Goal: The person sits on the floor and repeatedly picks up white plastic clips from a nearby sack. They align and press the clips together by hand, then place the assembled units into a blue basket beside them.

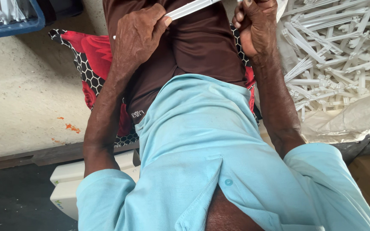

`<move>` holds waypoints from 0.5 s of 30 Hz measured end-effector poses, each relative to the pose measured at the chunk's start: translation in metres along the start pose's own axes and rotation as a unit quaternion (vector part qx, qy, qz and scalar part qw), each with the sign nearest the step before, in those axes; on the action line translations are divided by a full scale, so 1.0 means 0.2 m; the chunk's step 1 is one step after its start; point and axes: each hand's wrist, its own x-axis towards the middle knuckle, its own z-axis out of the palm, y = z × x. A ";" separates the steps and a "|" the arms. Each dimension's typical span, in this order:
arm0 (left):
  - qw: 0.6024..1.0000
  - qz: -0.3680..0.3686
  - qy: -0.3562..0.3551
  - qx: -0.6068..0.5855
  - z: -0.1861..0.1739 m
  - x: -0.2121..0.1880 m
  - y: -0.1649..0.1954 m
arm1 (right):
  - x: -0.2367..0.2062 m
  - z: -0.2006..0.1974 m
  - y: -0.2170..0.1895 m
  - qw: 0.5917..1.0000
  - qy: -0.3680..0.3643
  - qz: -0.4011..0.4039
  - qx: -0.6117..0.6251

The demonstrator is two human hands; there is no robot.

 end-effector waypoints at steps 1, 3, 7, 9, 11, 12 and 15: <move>0.999 0.028 0.013 0.021 -0.01 0.00 -0.01 | 0.00 0.01 0.01 1.000 -0.006 -0.008 0.001; 0.994 0.083 0.034 0.059 -0.02 0.00 -0.03 | -0.02 0.03 0.02 0.999 0.027 -0.019 -0.034; 0.999 0.015 -0.036 0.010 -0.04 0.01 -0.07 | -0.02 0.05 0.05 0.984 0.021 -0.089 -0.151; 0.998 0.038 -0.030 0.025 -0.05 0.03 -0.09 | 0.01 0.04 0.07 0.974 0.043 -0.101 -0.201; 0.999 0.047 -0.013 0.021 -0.05 0.04 -0.10 | 0.04 0.02 0.10 0.959 0.074 -0.100 -0.255; 0.999 0.050 -0.004 0.018 -0.05 0.04 -0.11 | 0.05 0.01 0.11 0.950 0.092 -0.093 -0.284; 0.997 0.061 0.012 0.035 -0.06 0.05 -0.12 | 0.11 -0.01 0.14 0.946 0.100 -0.097 -0.292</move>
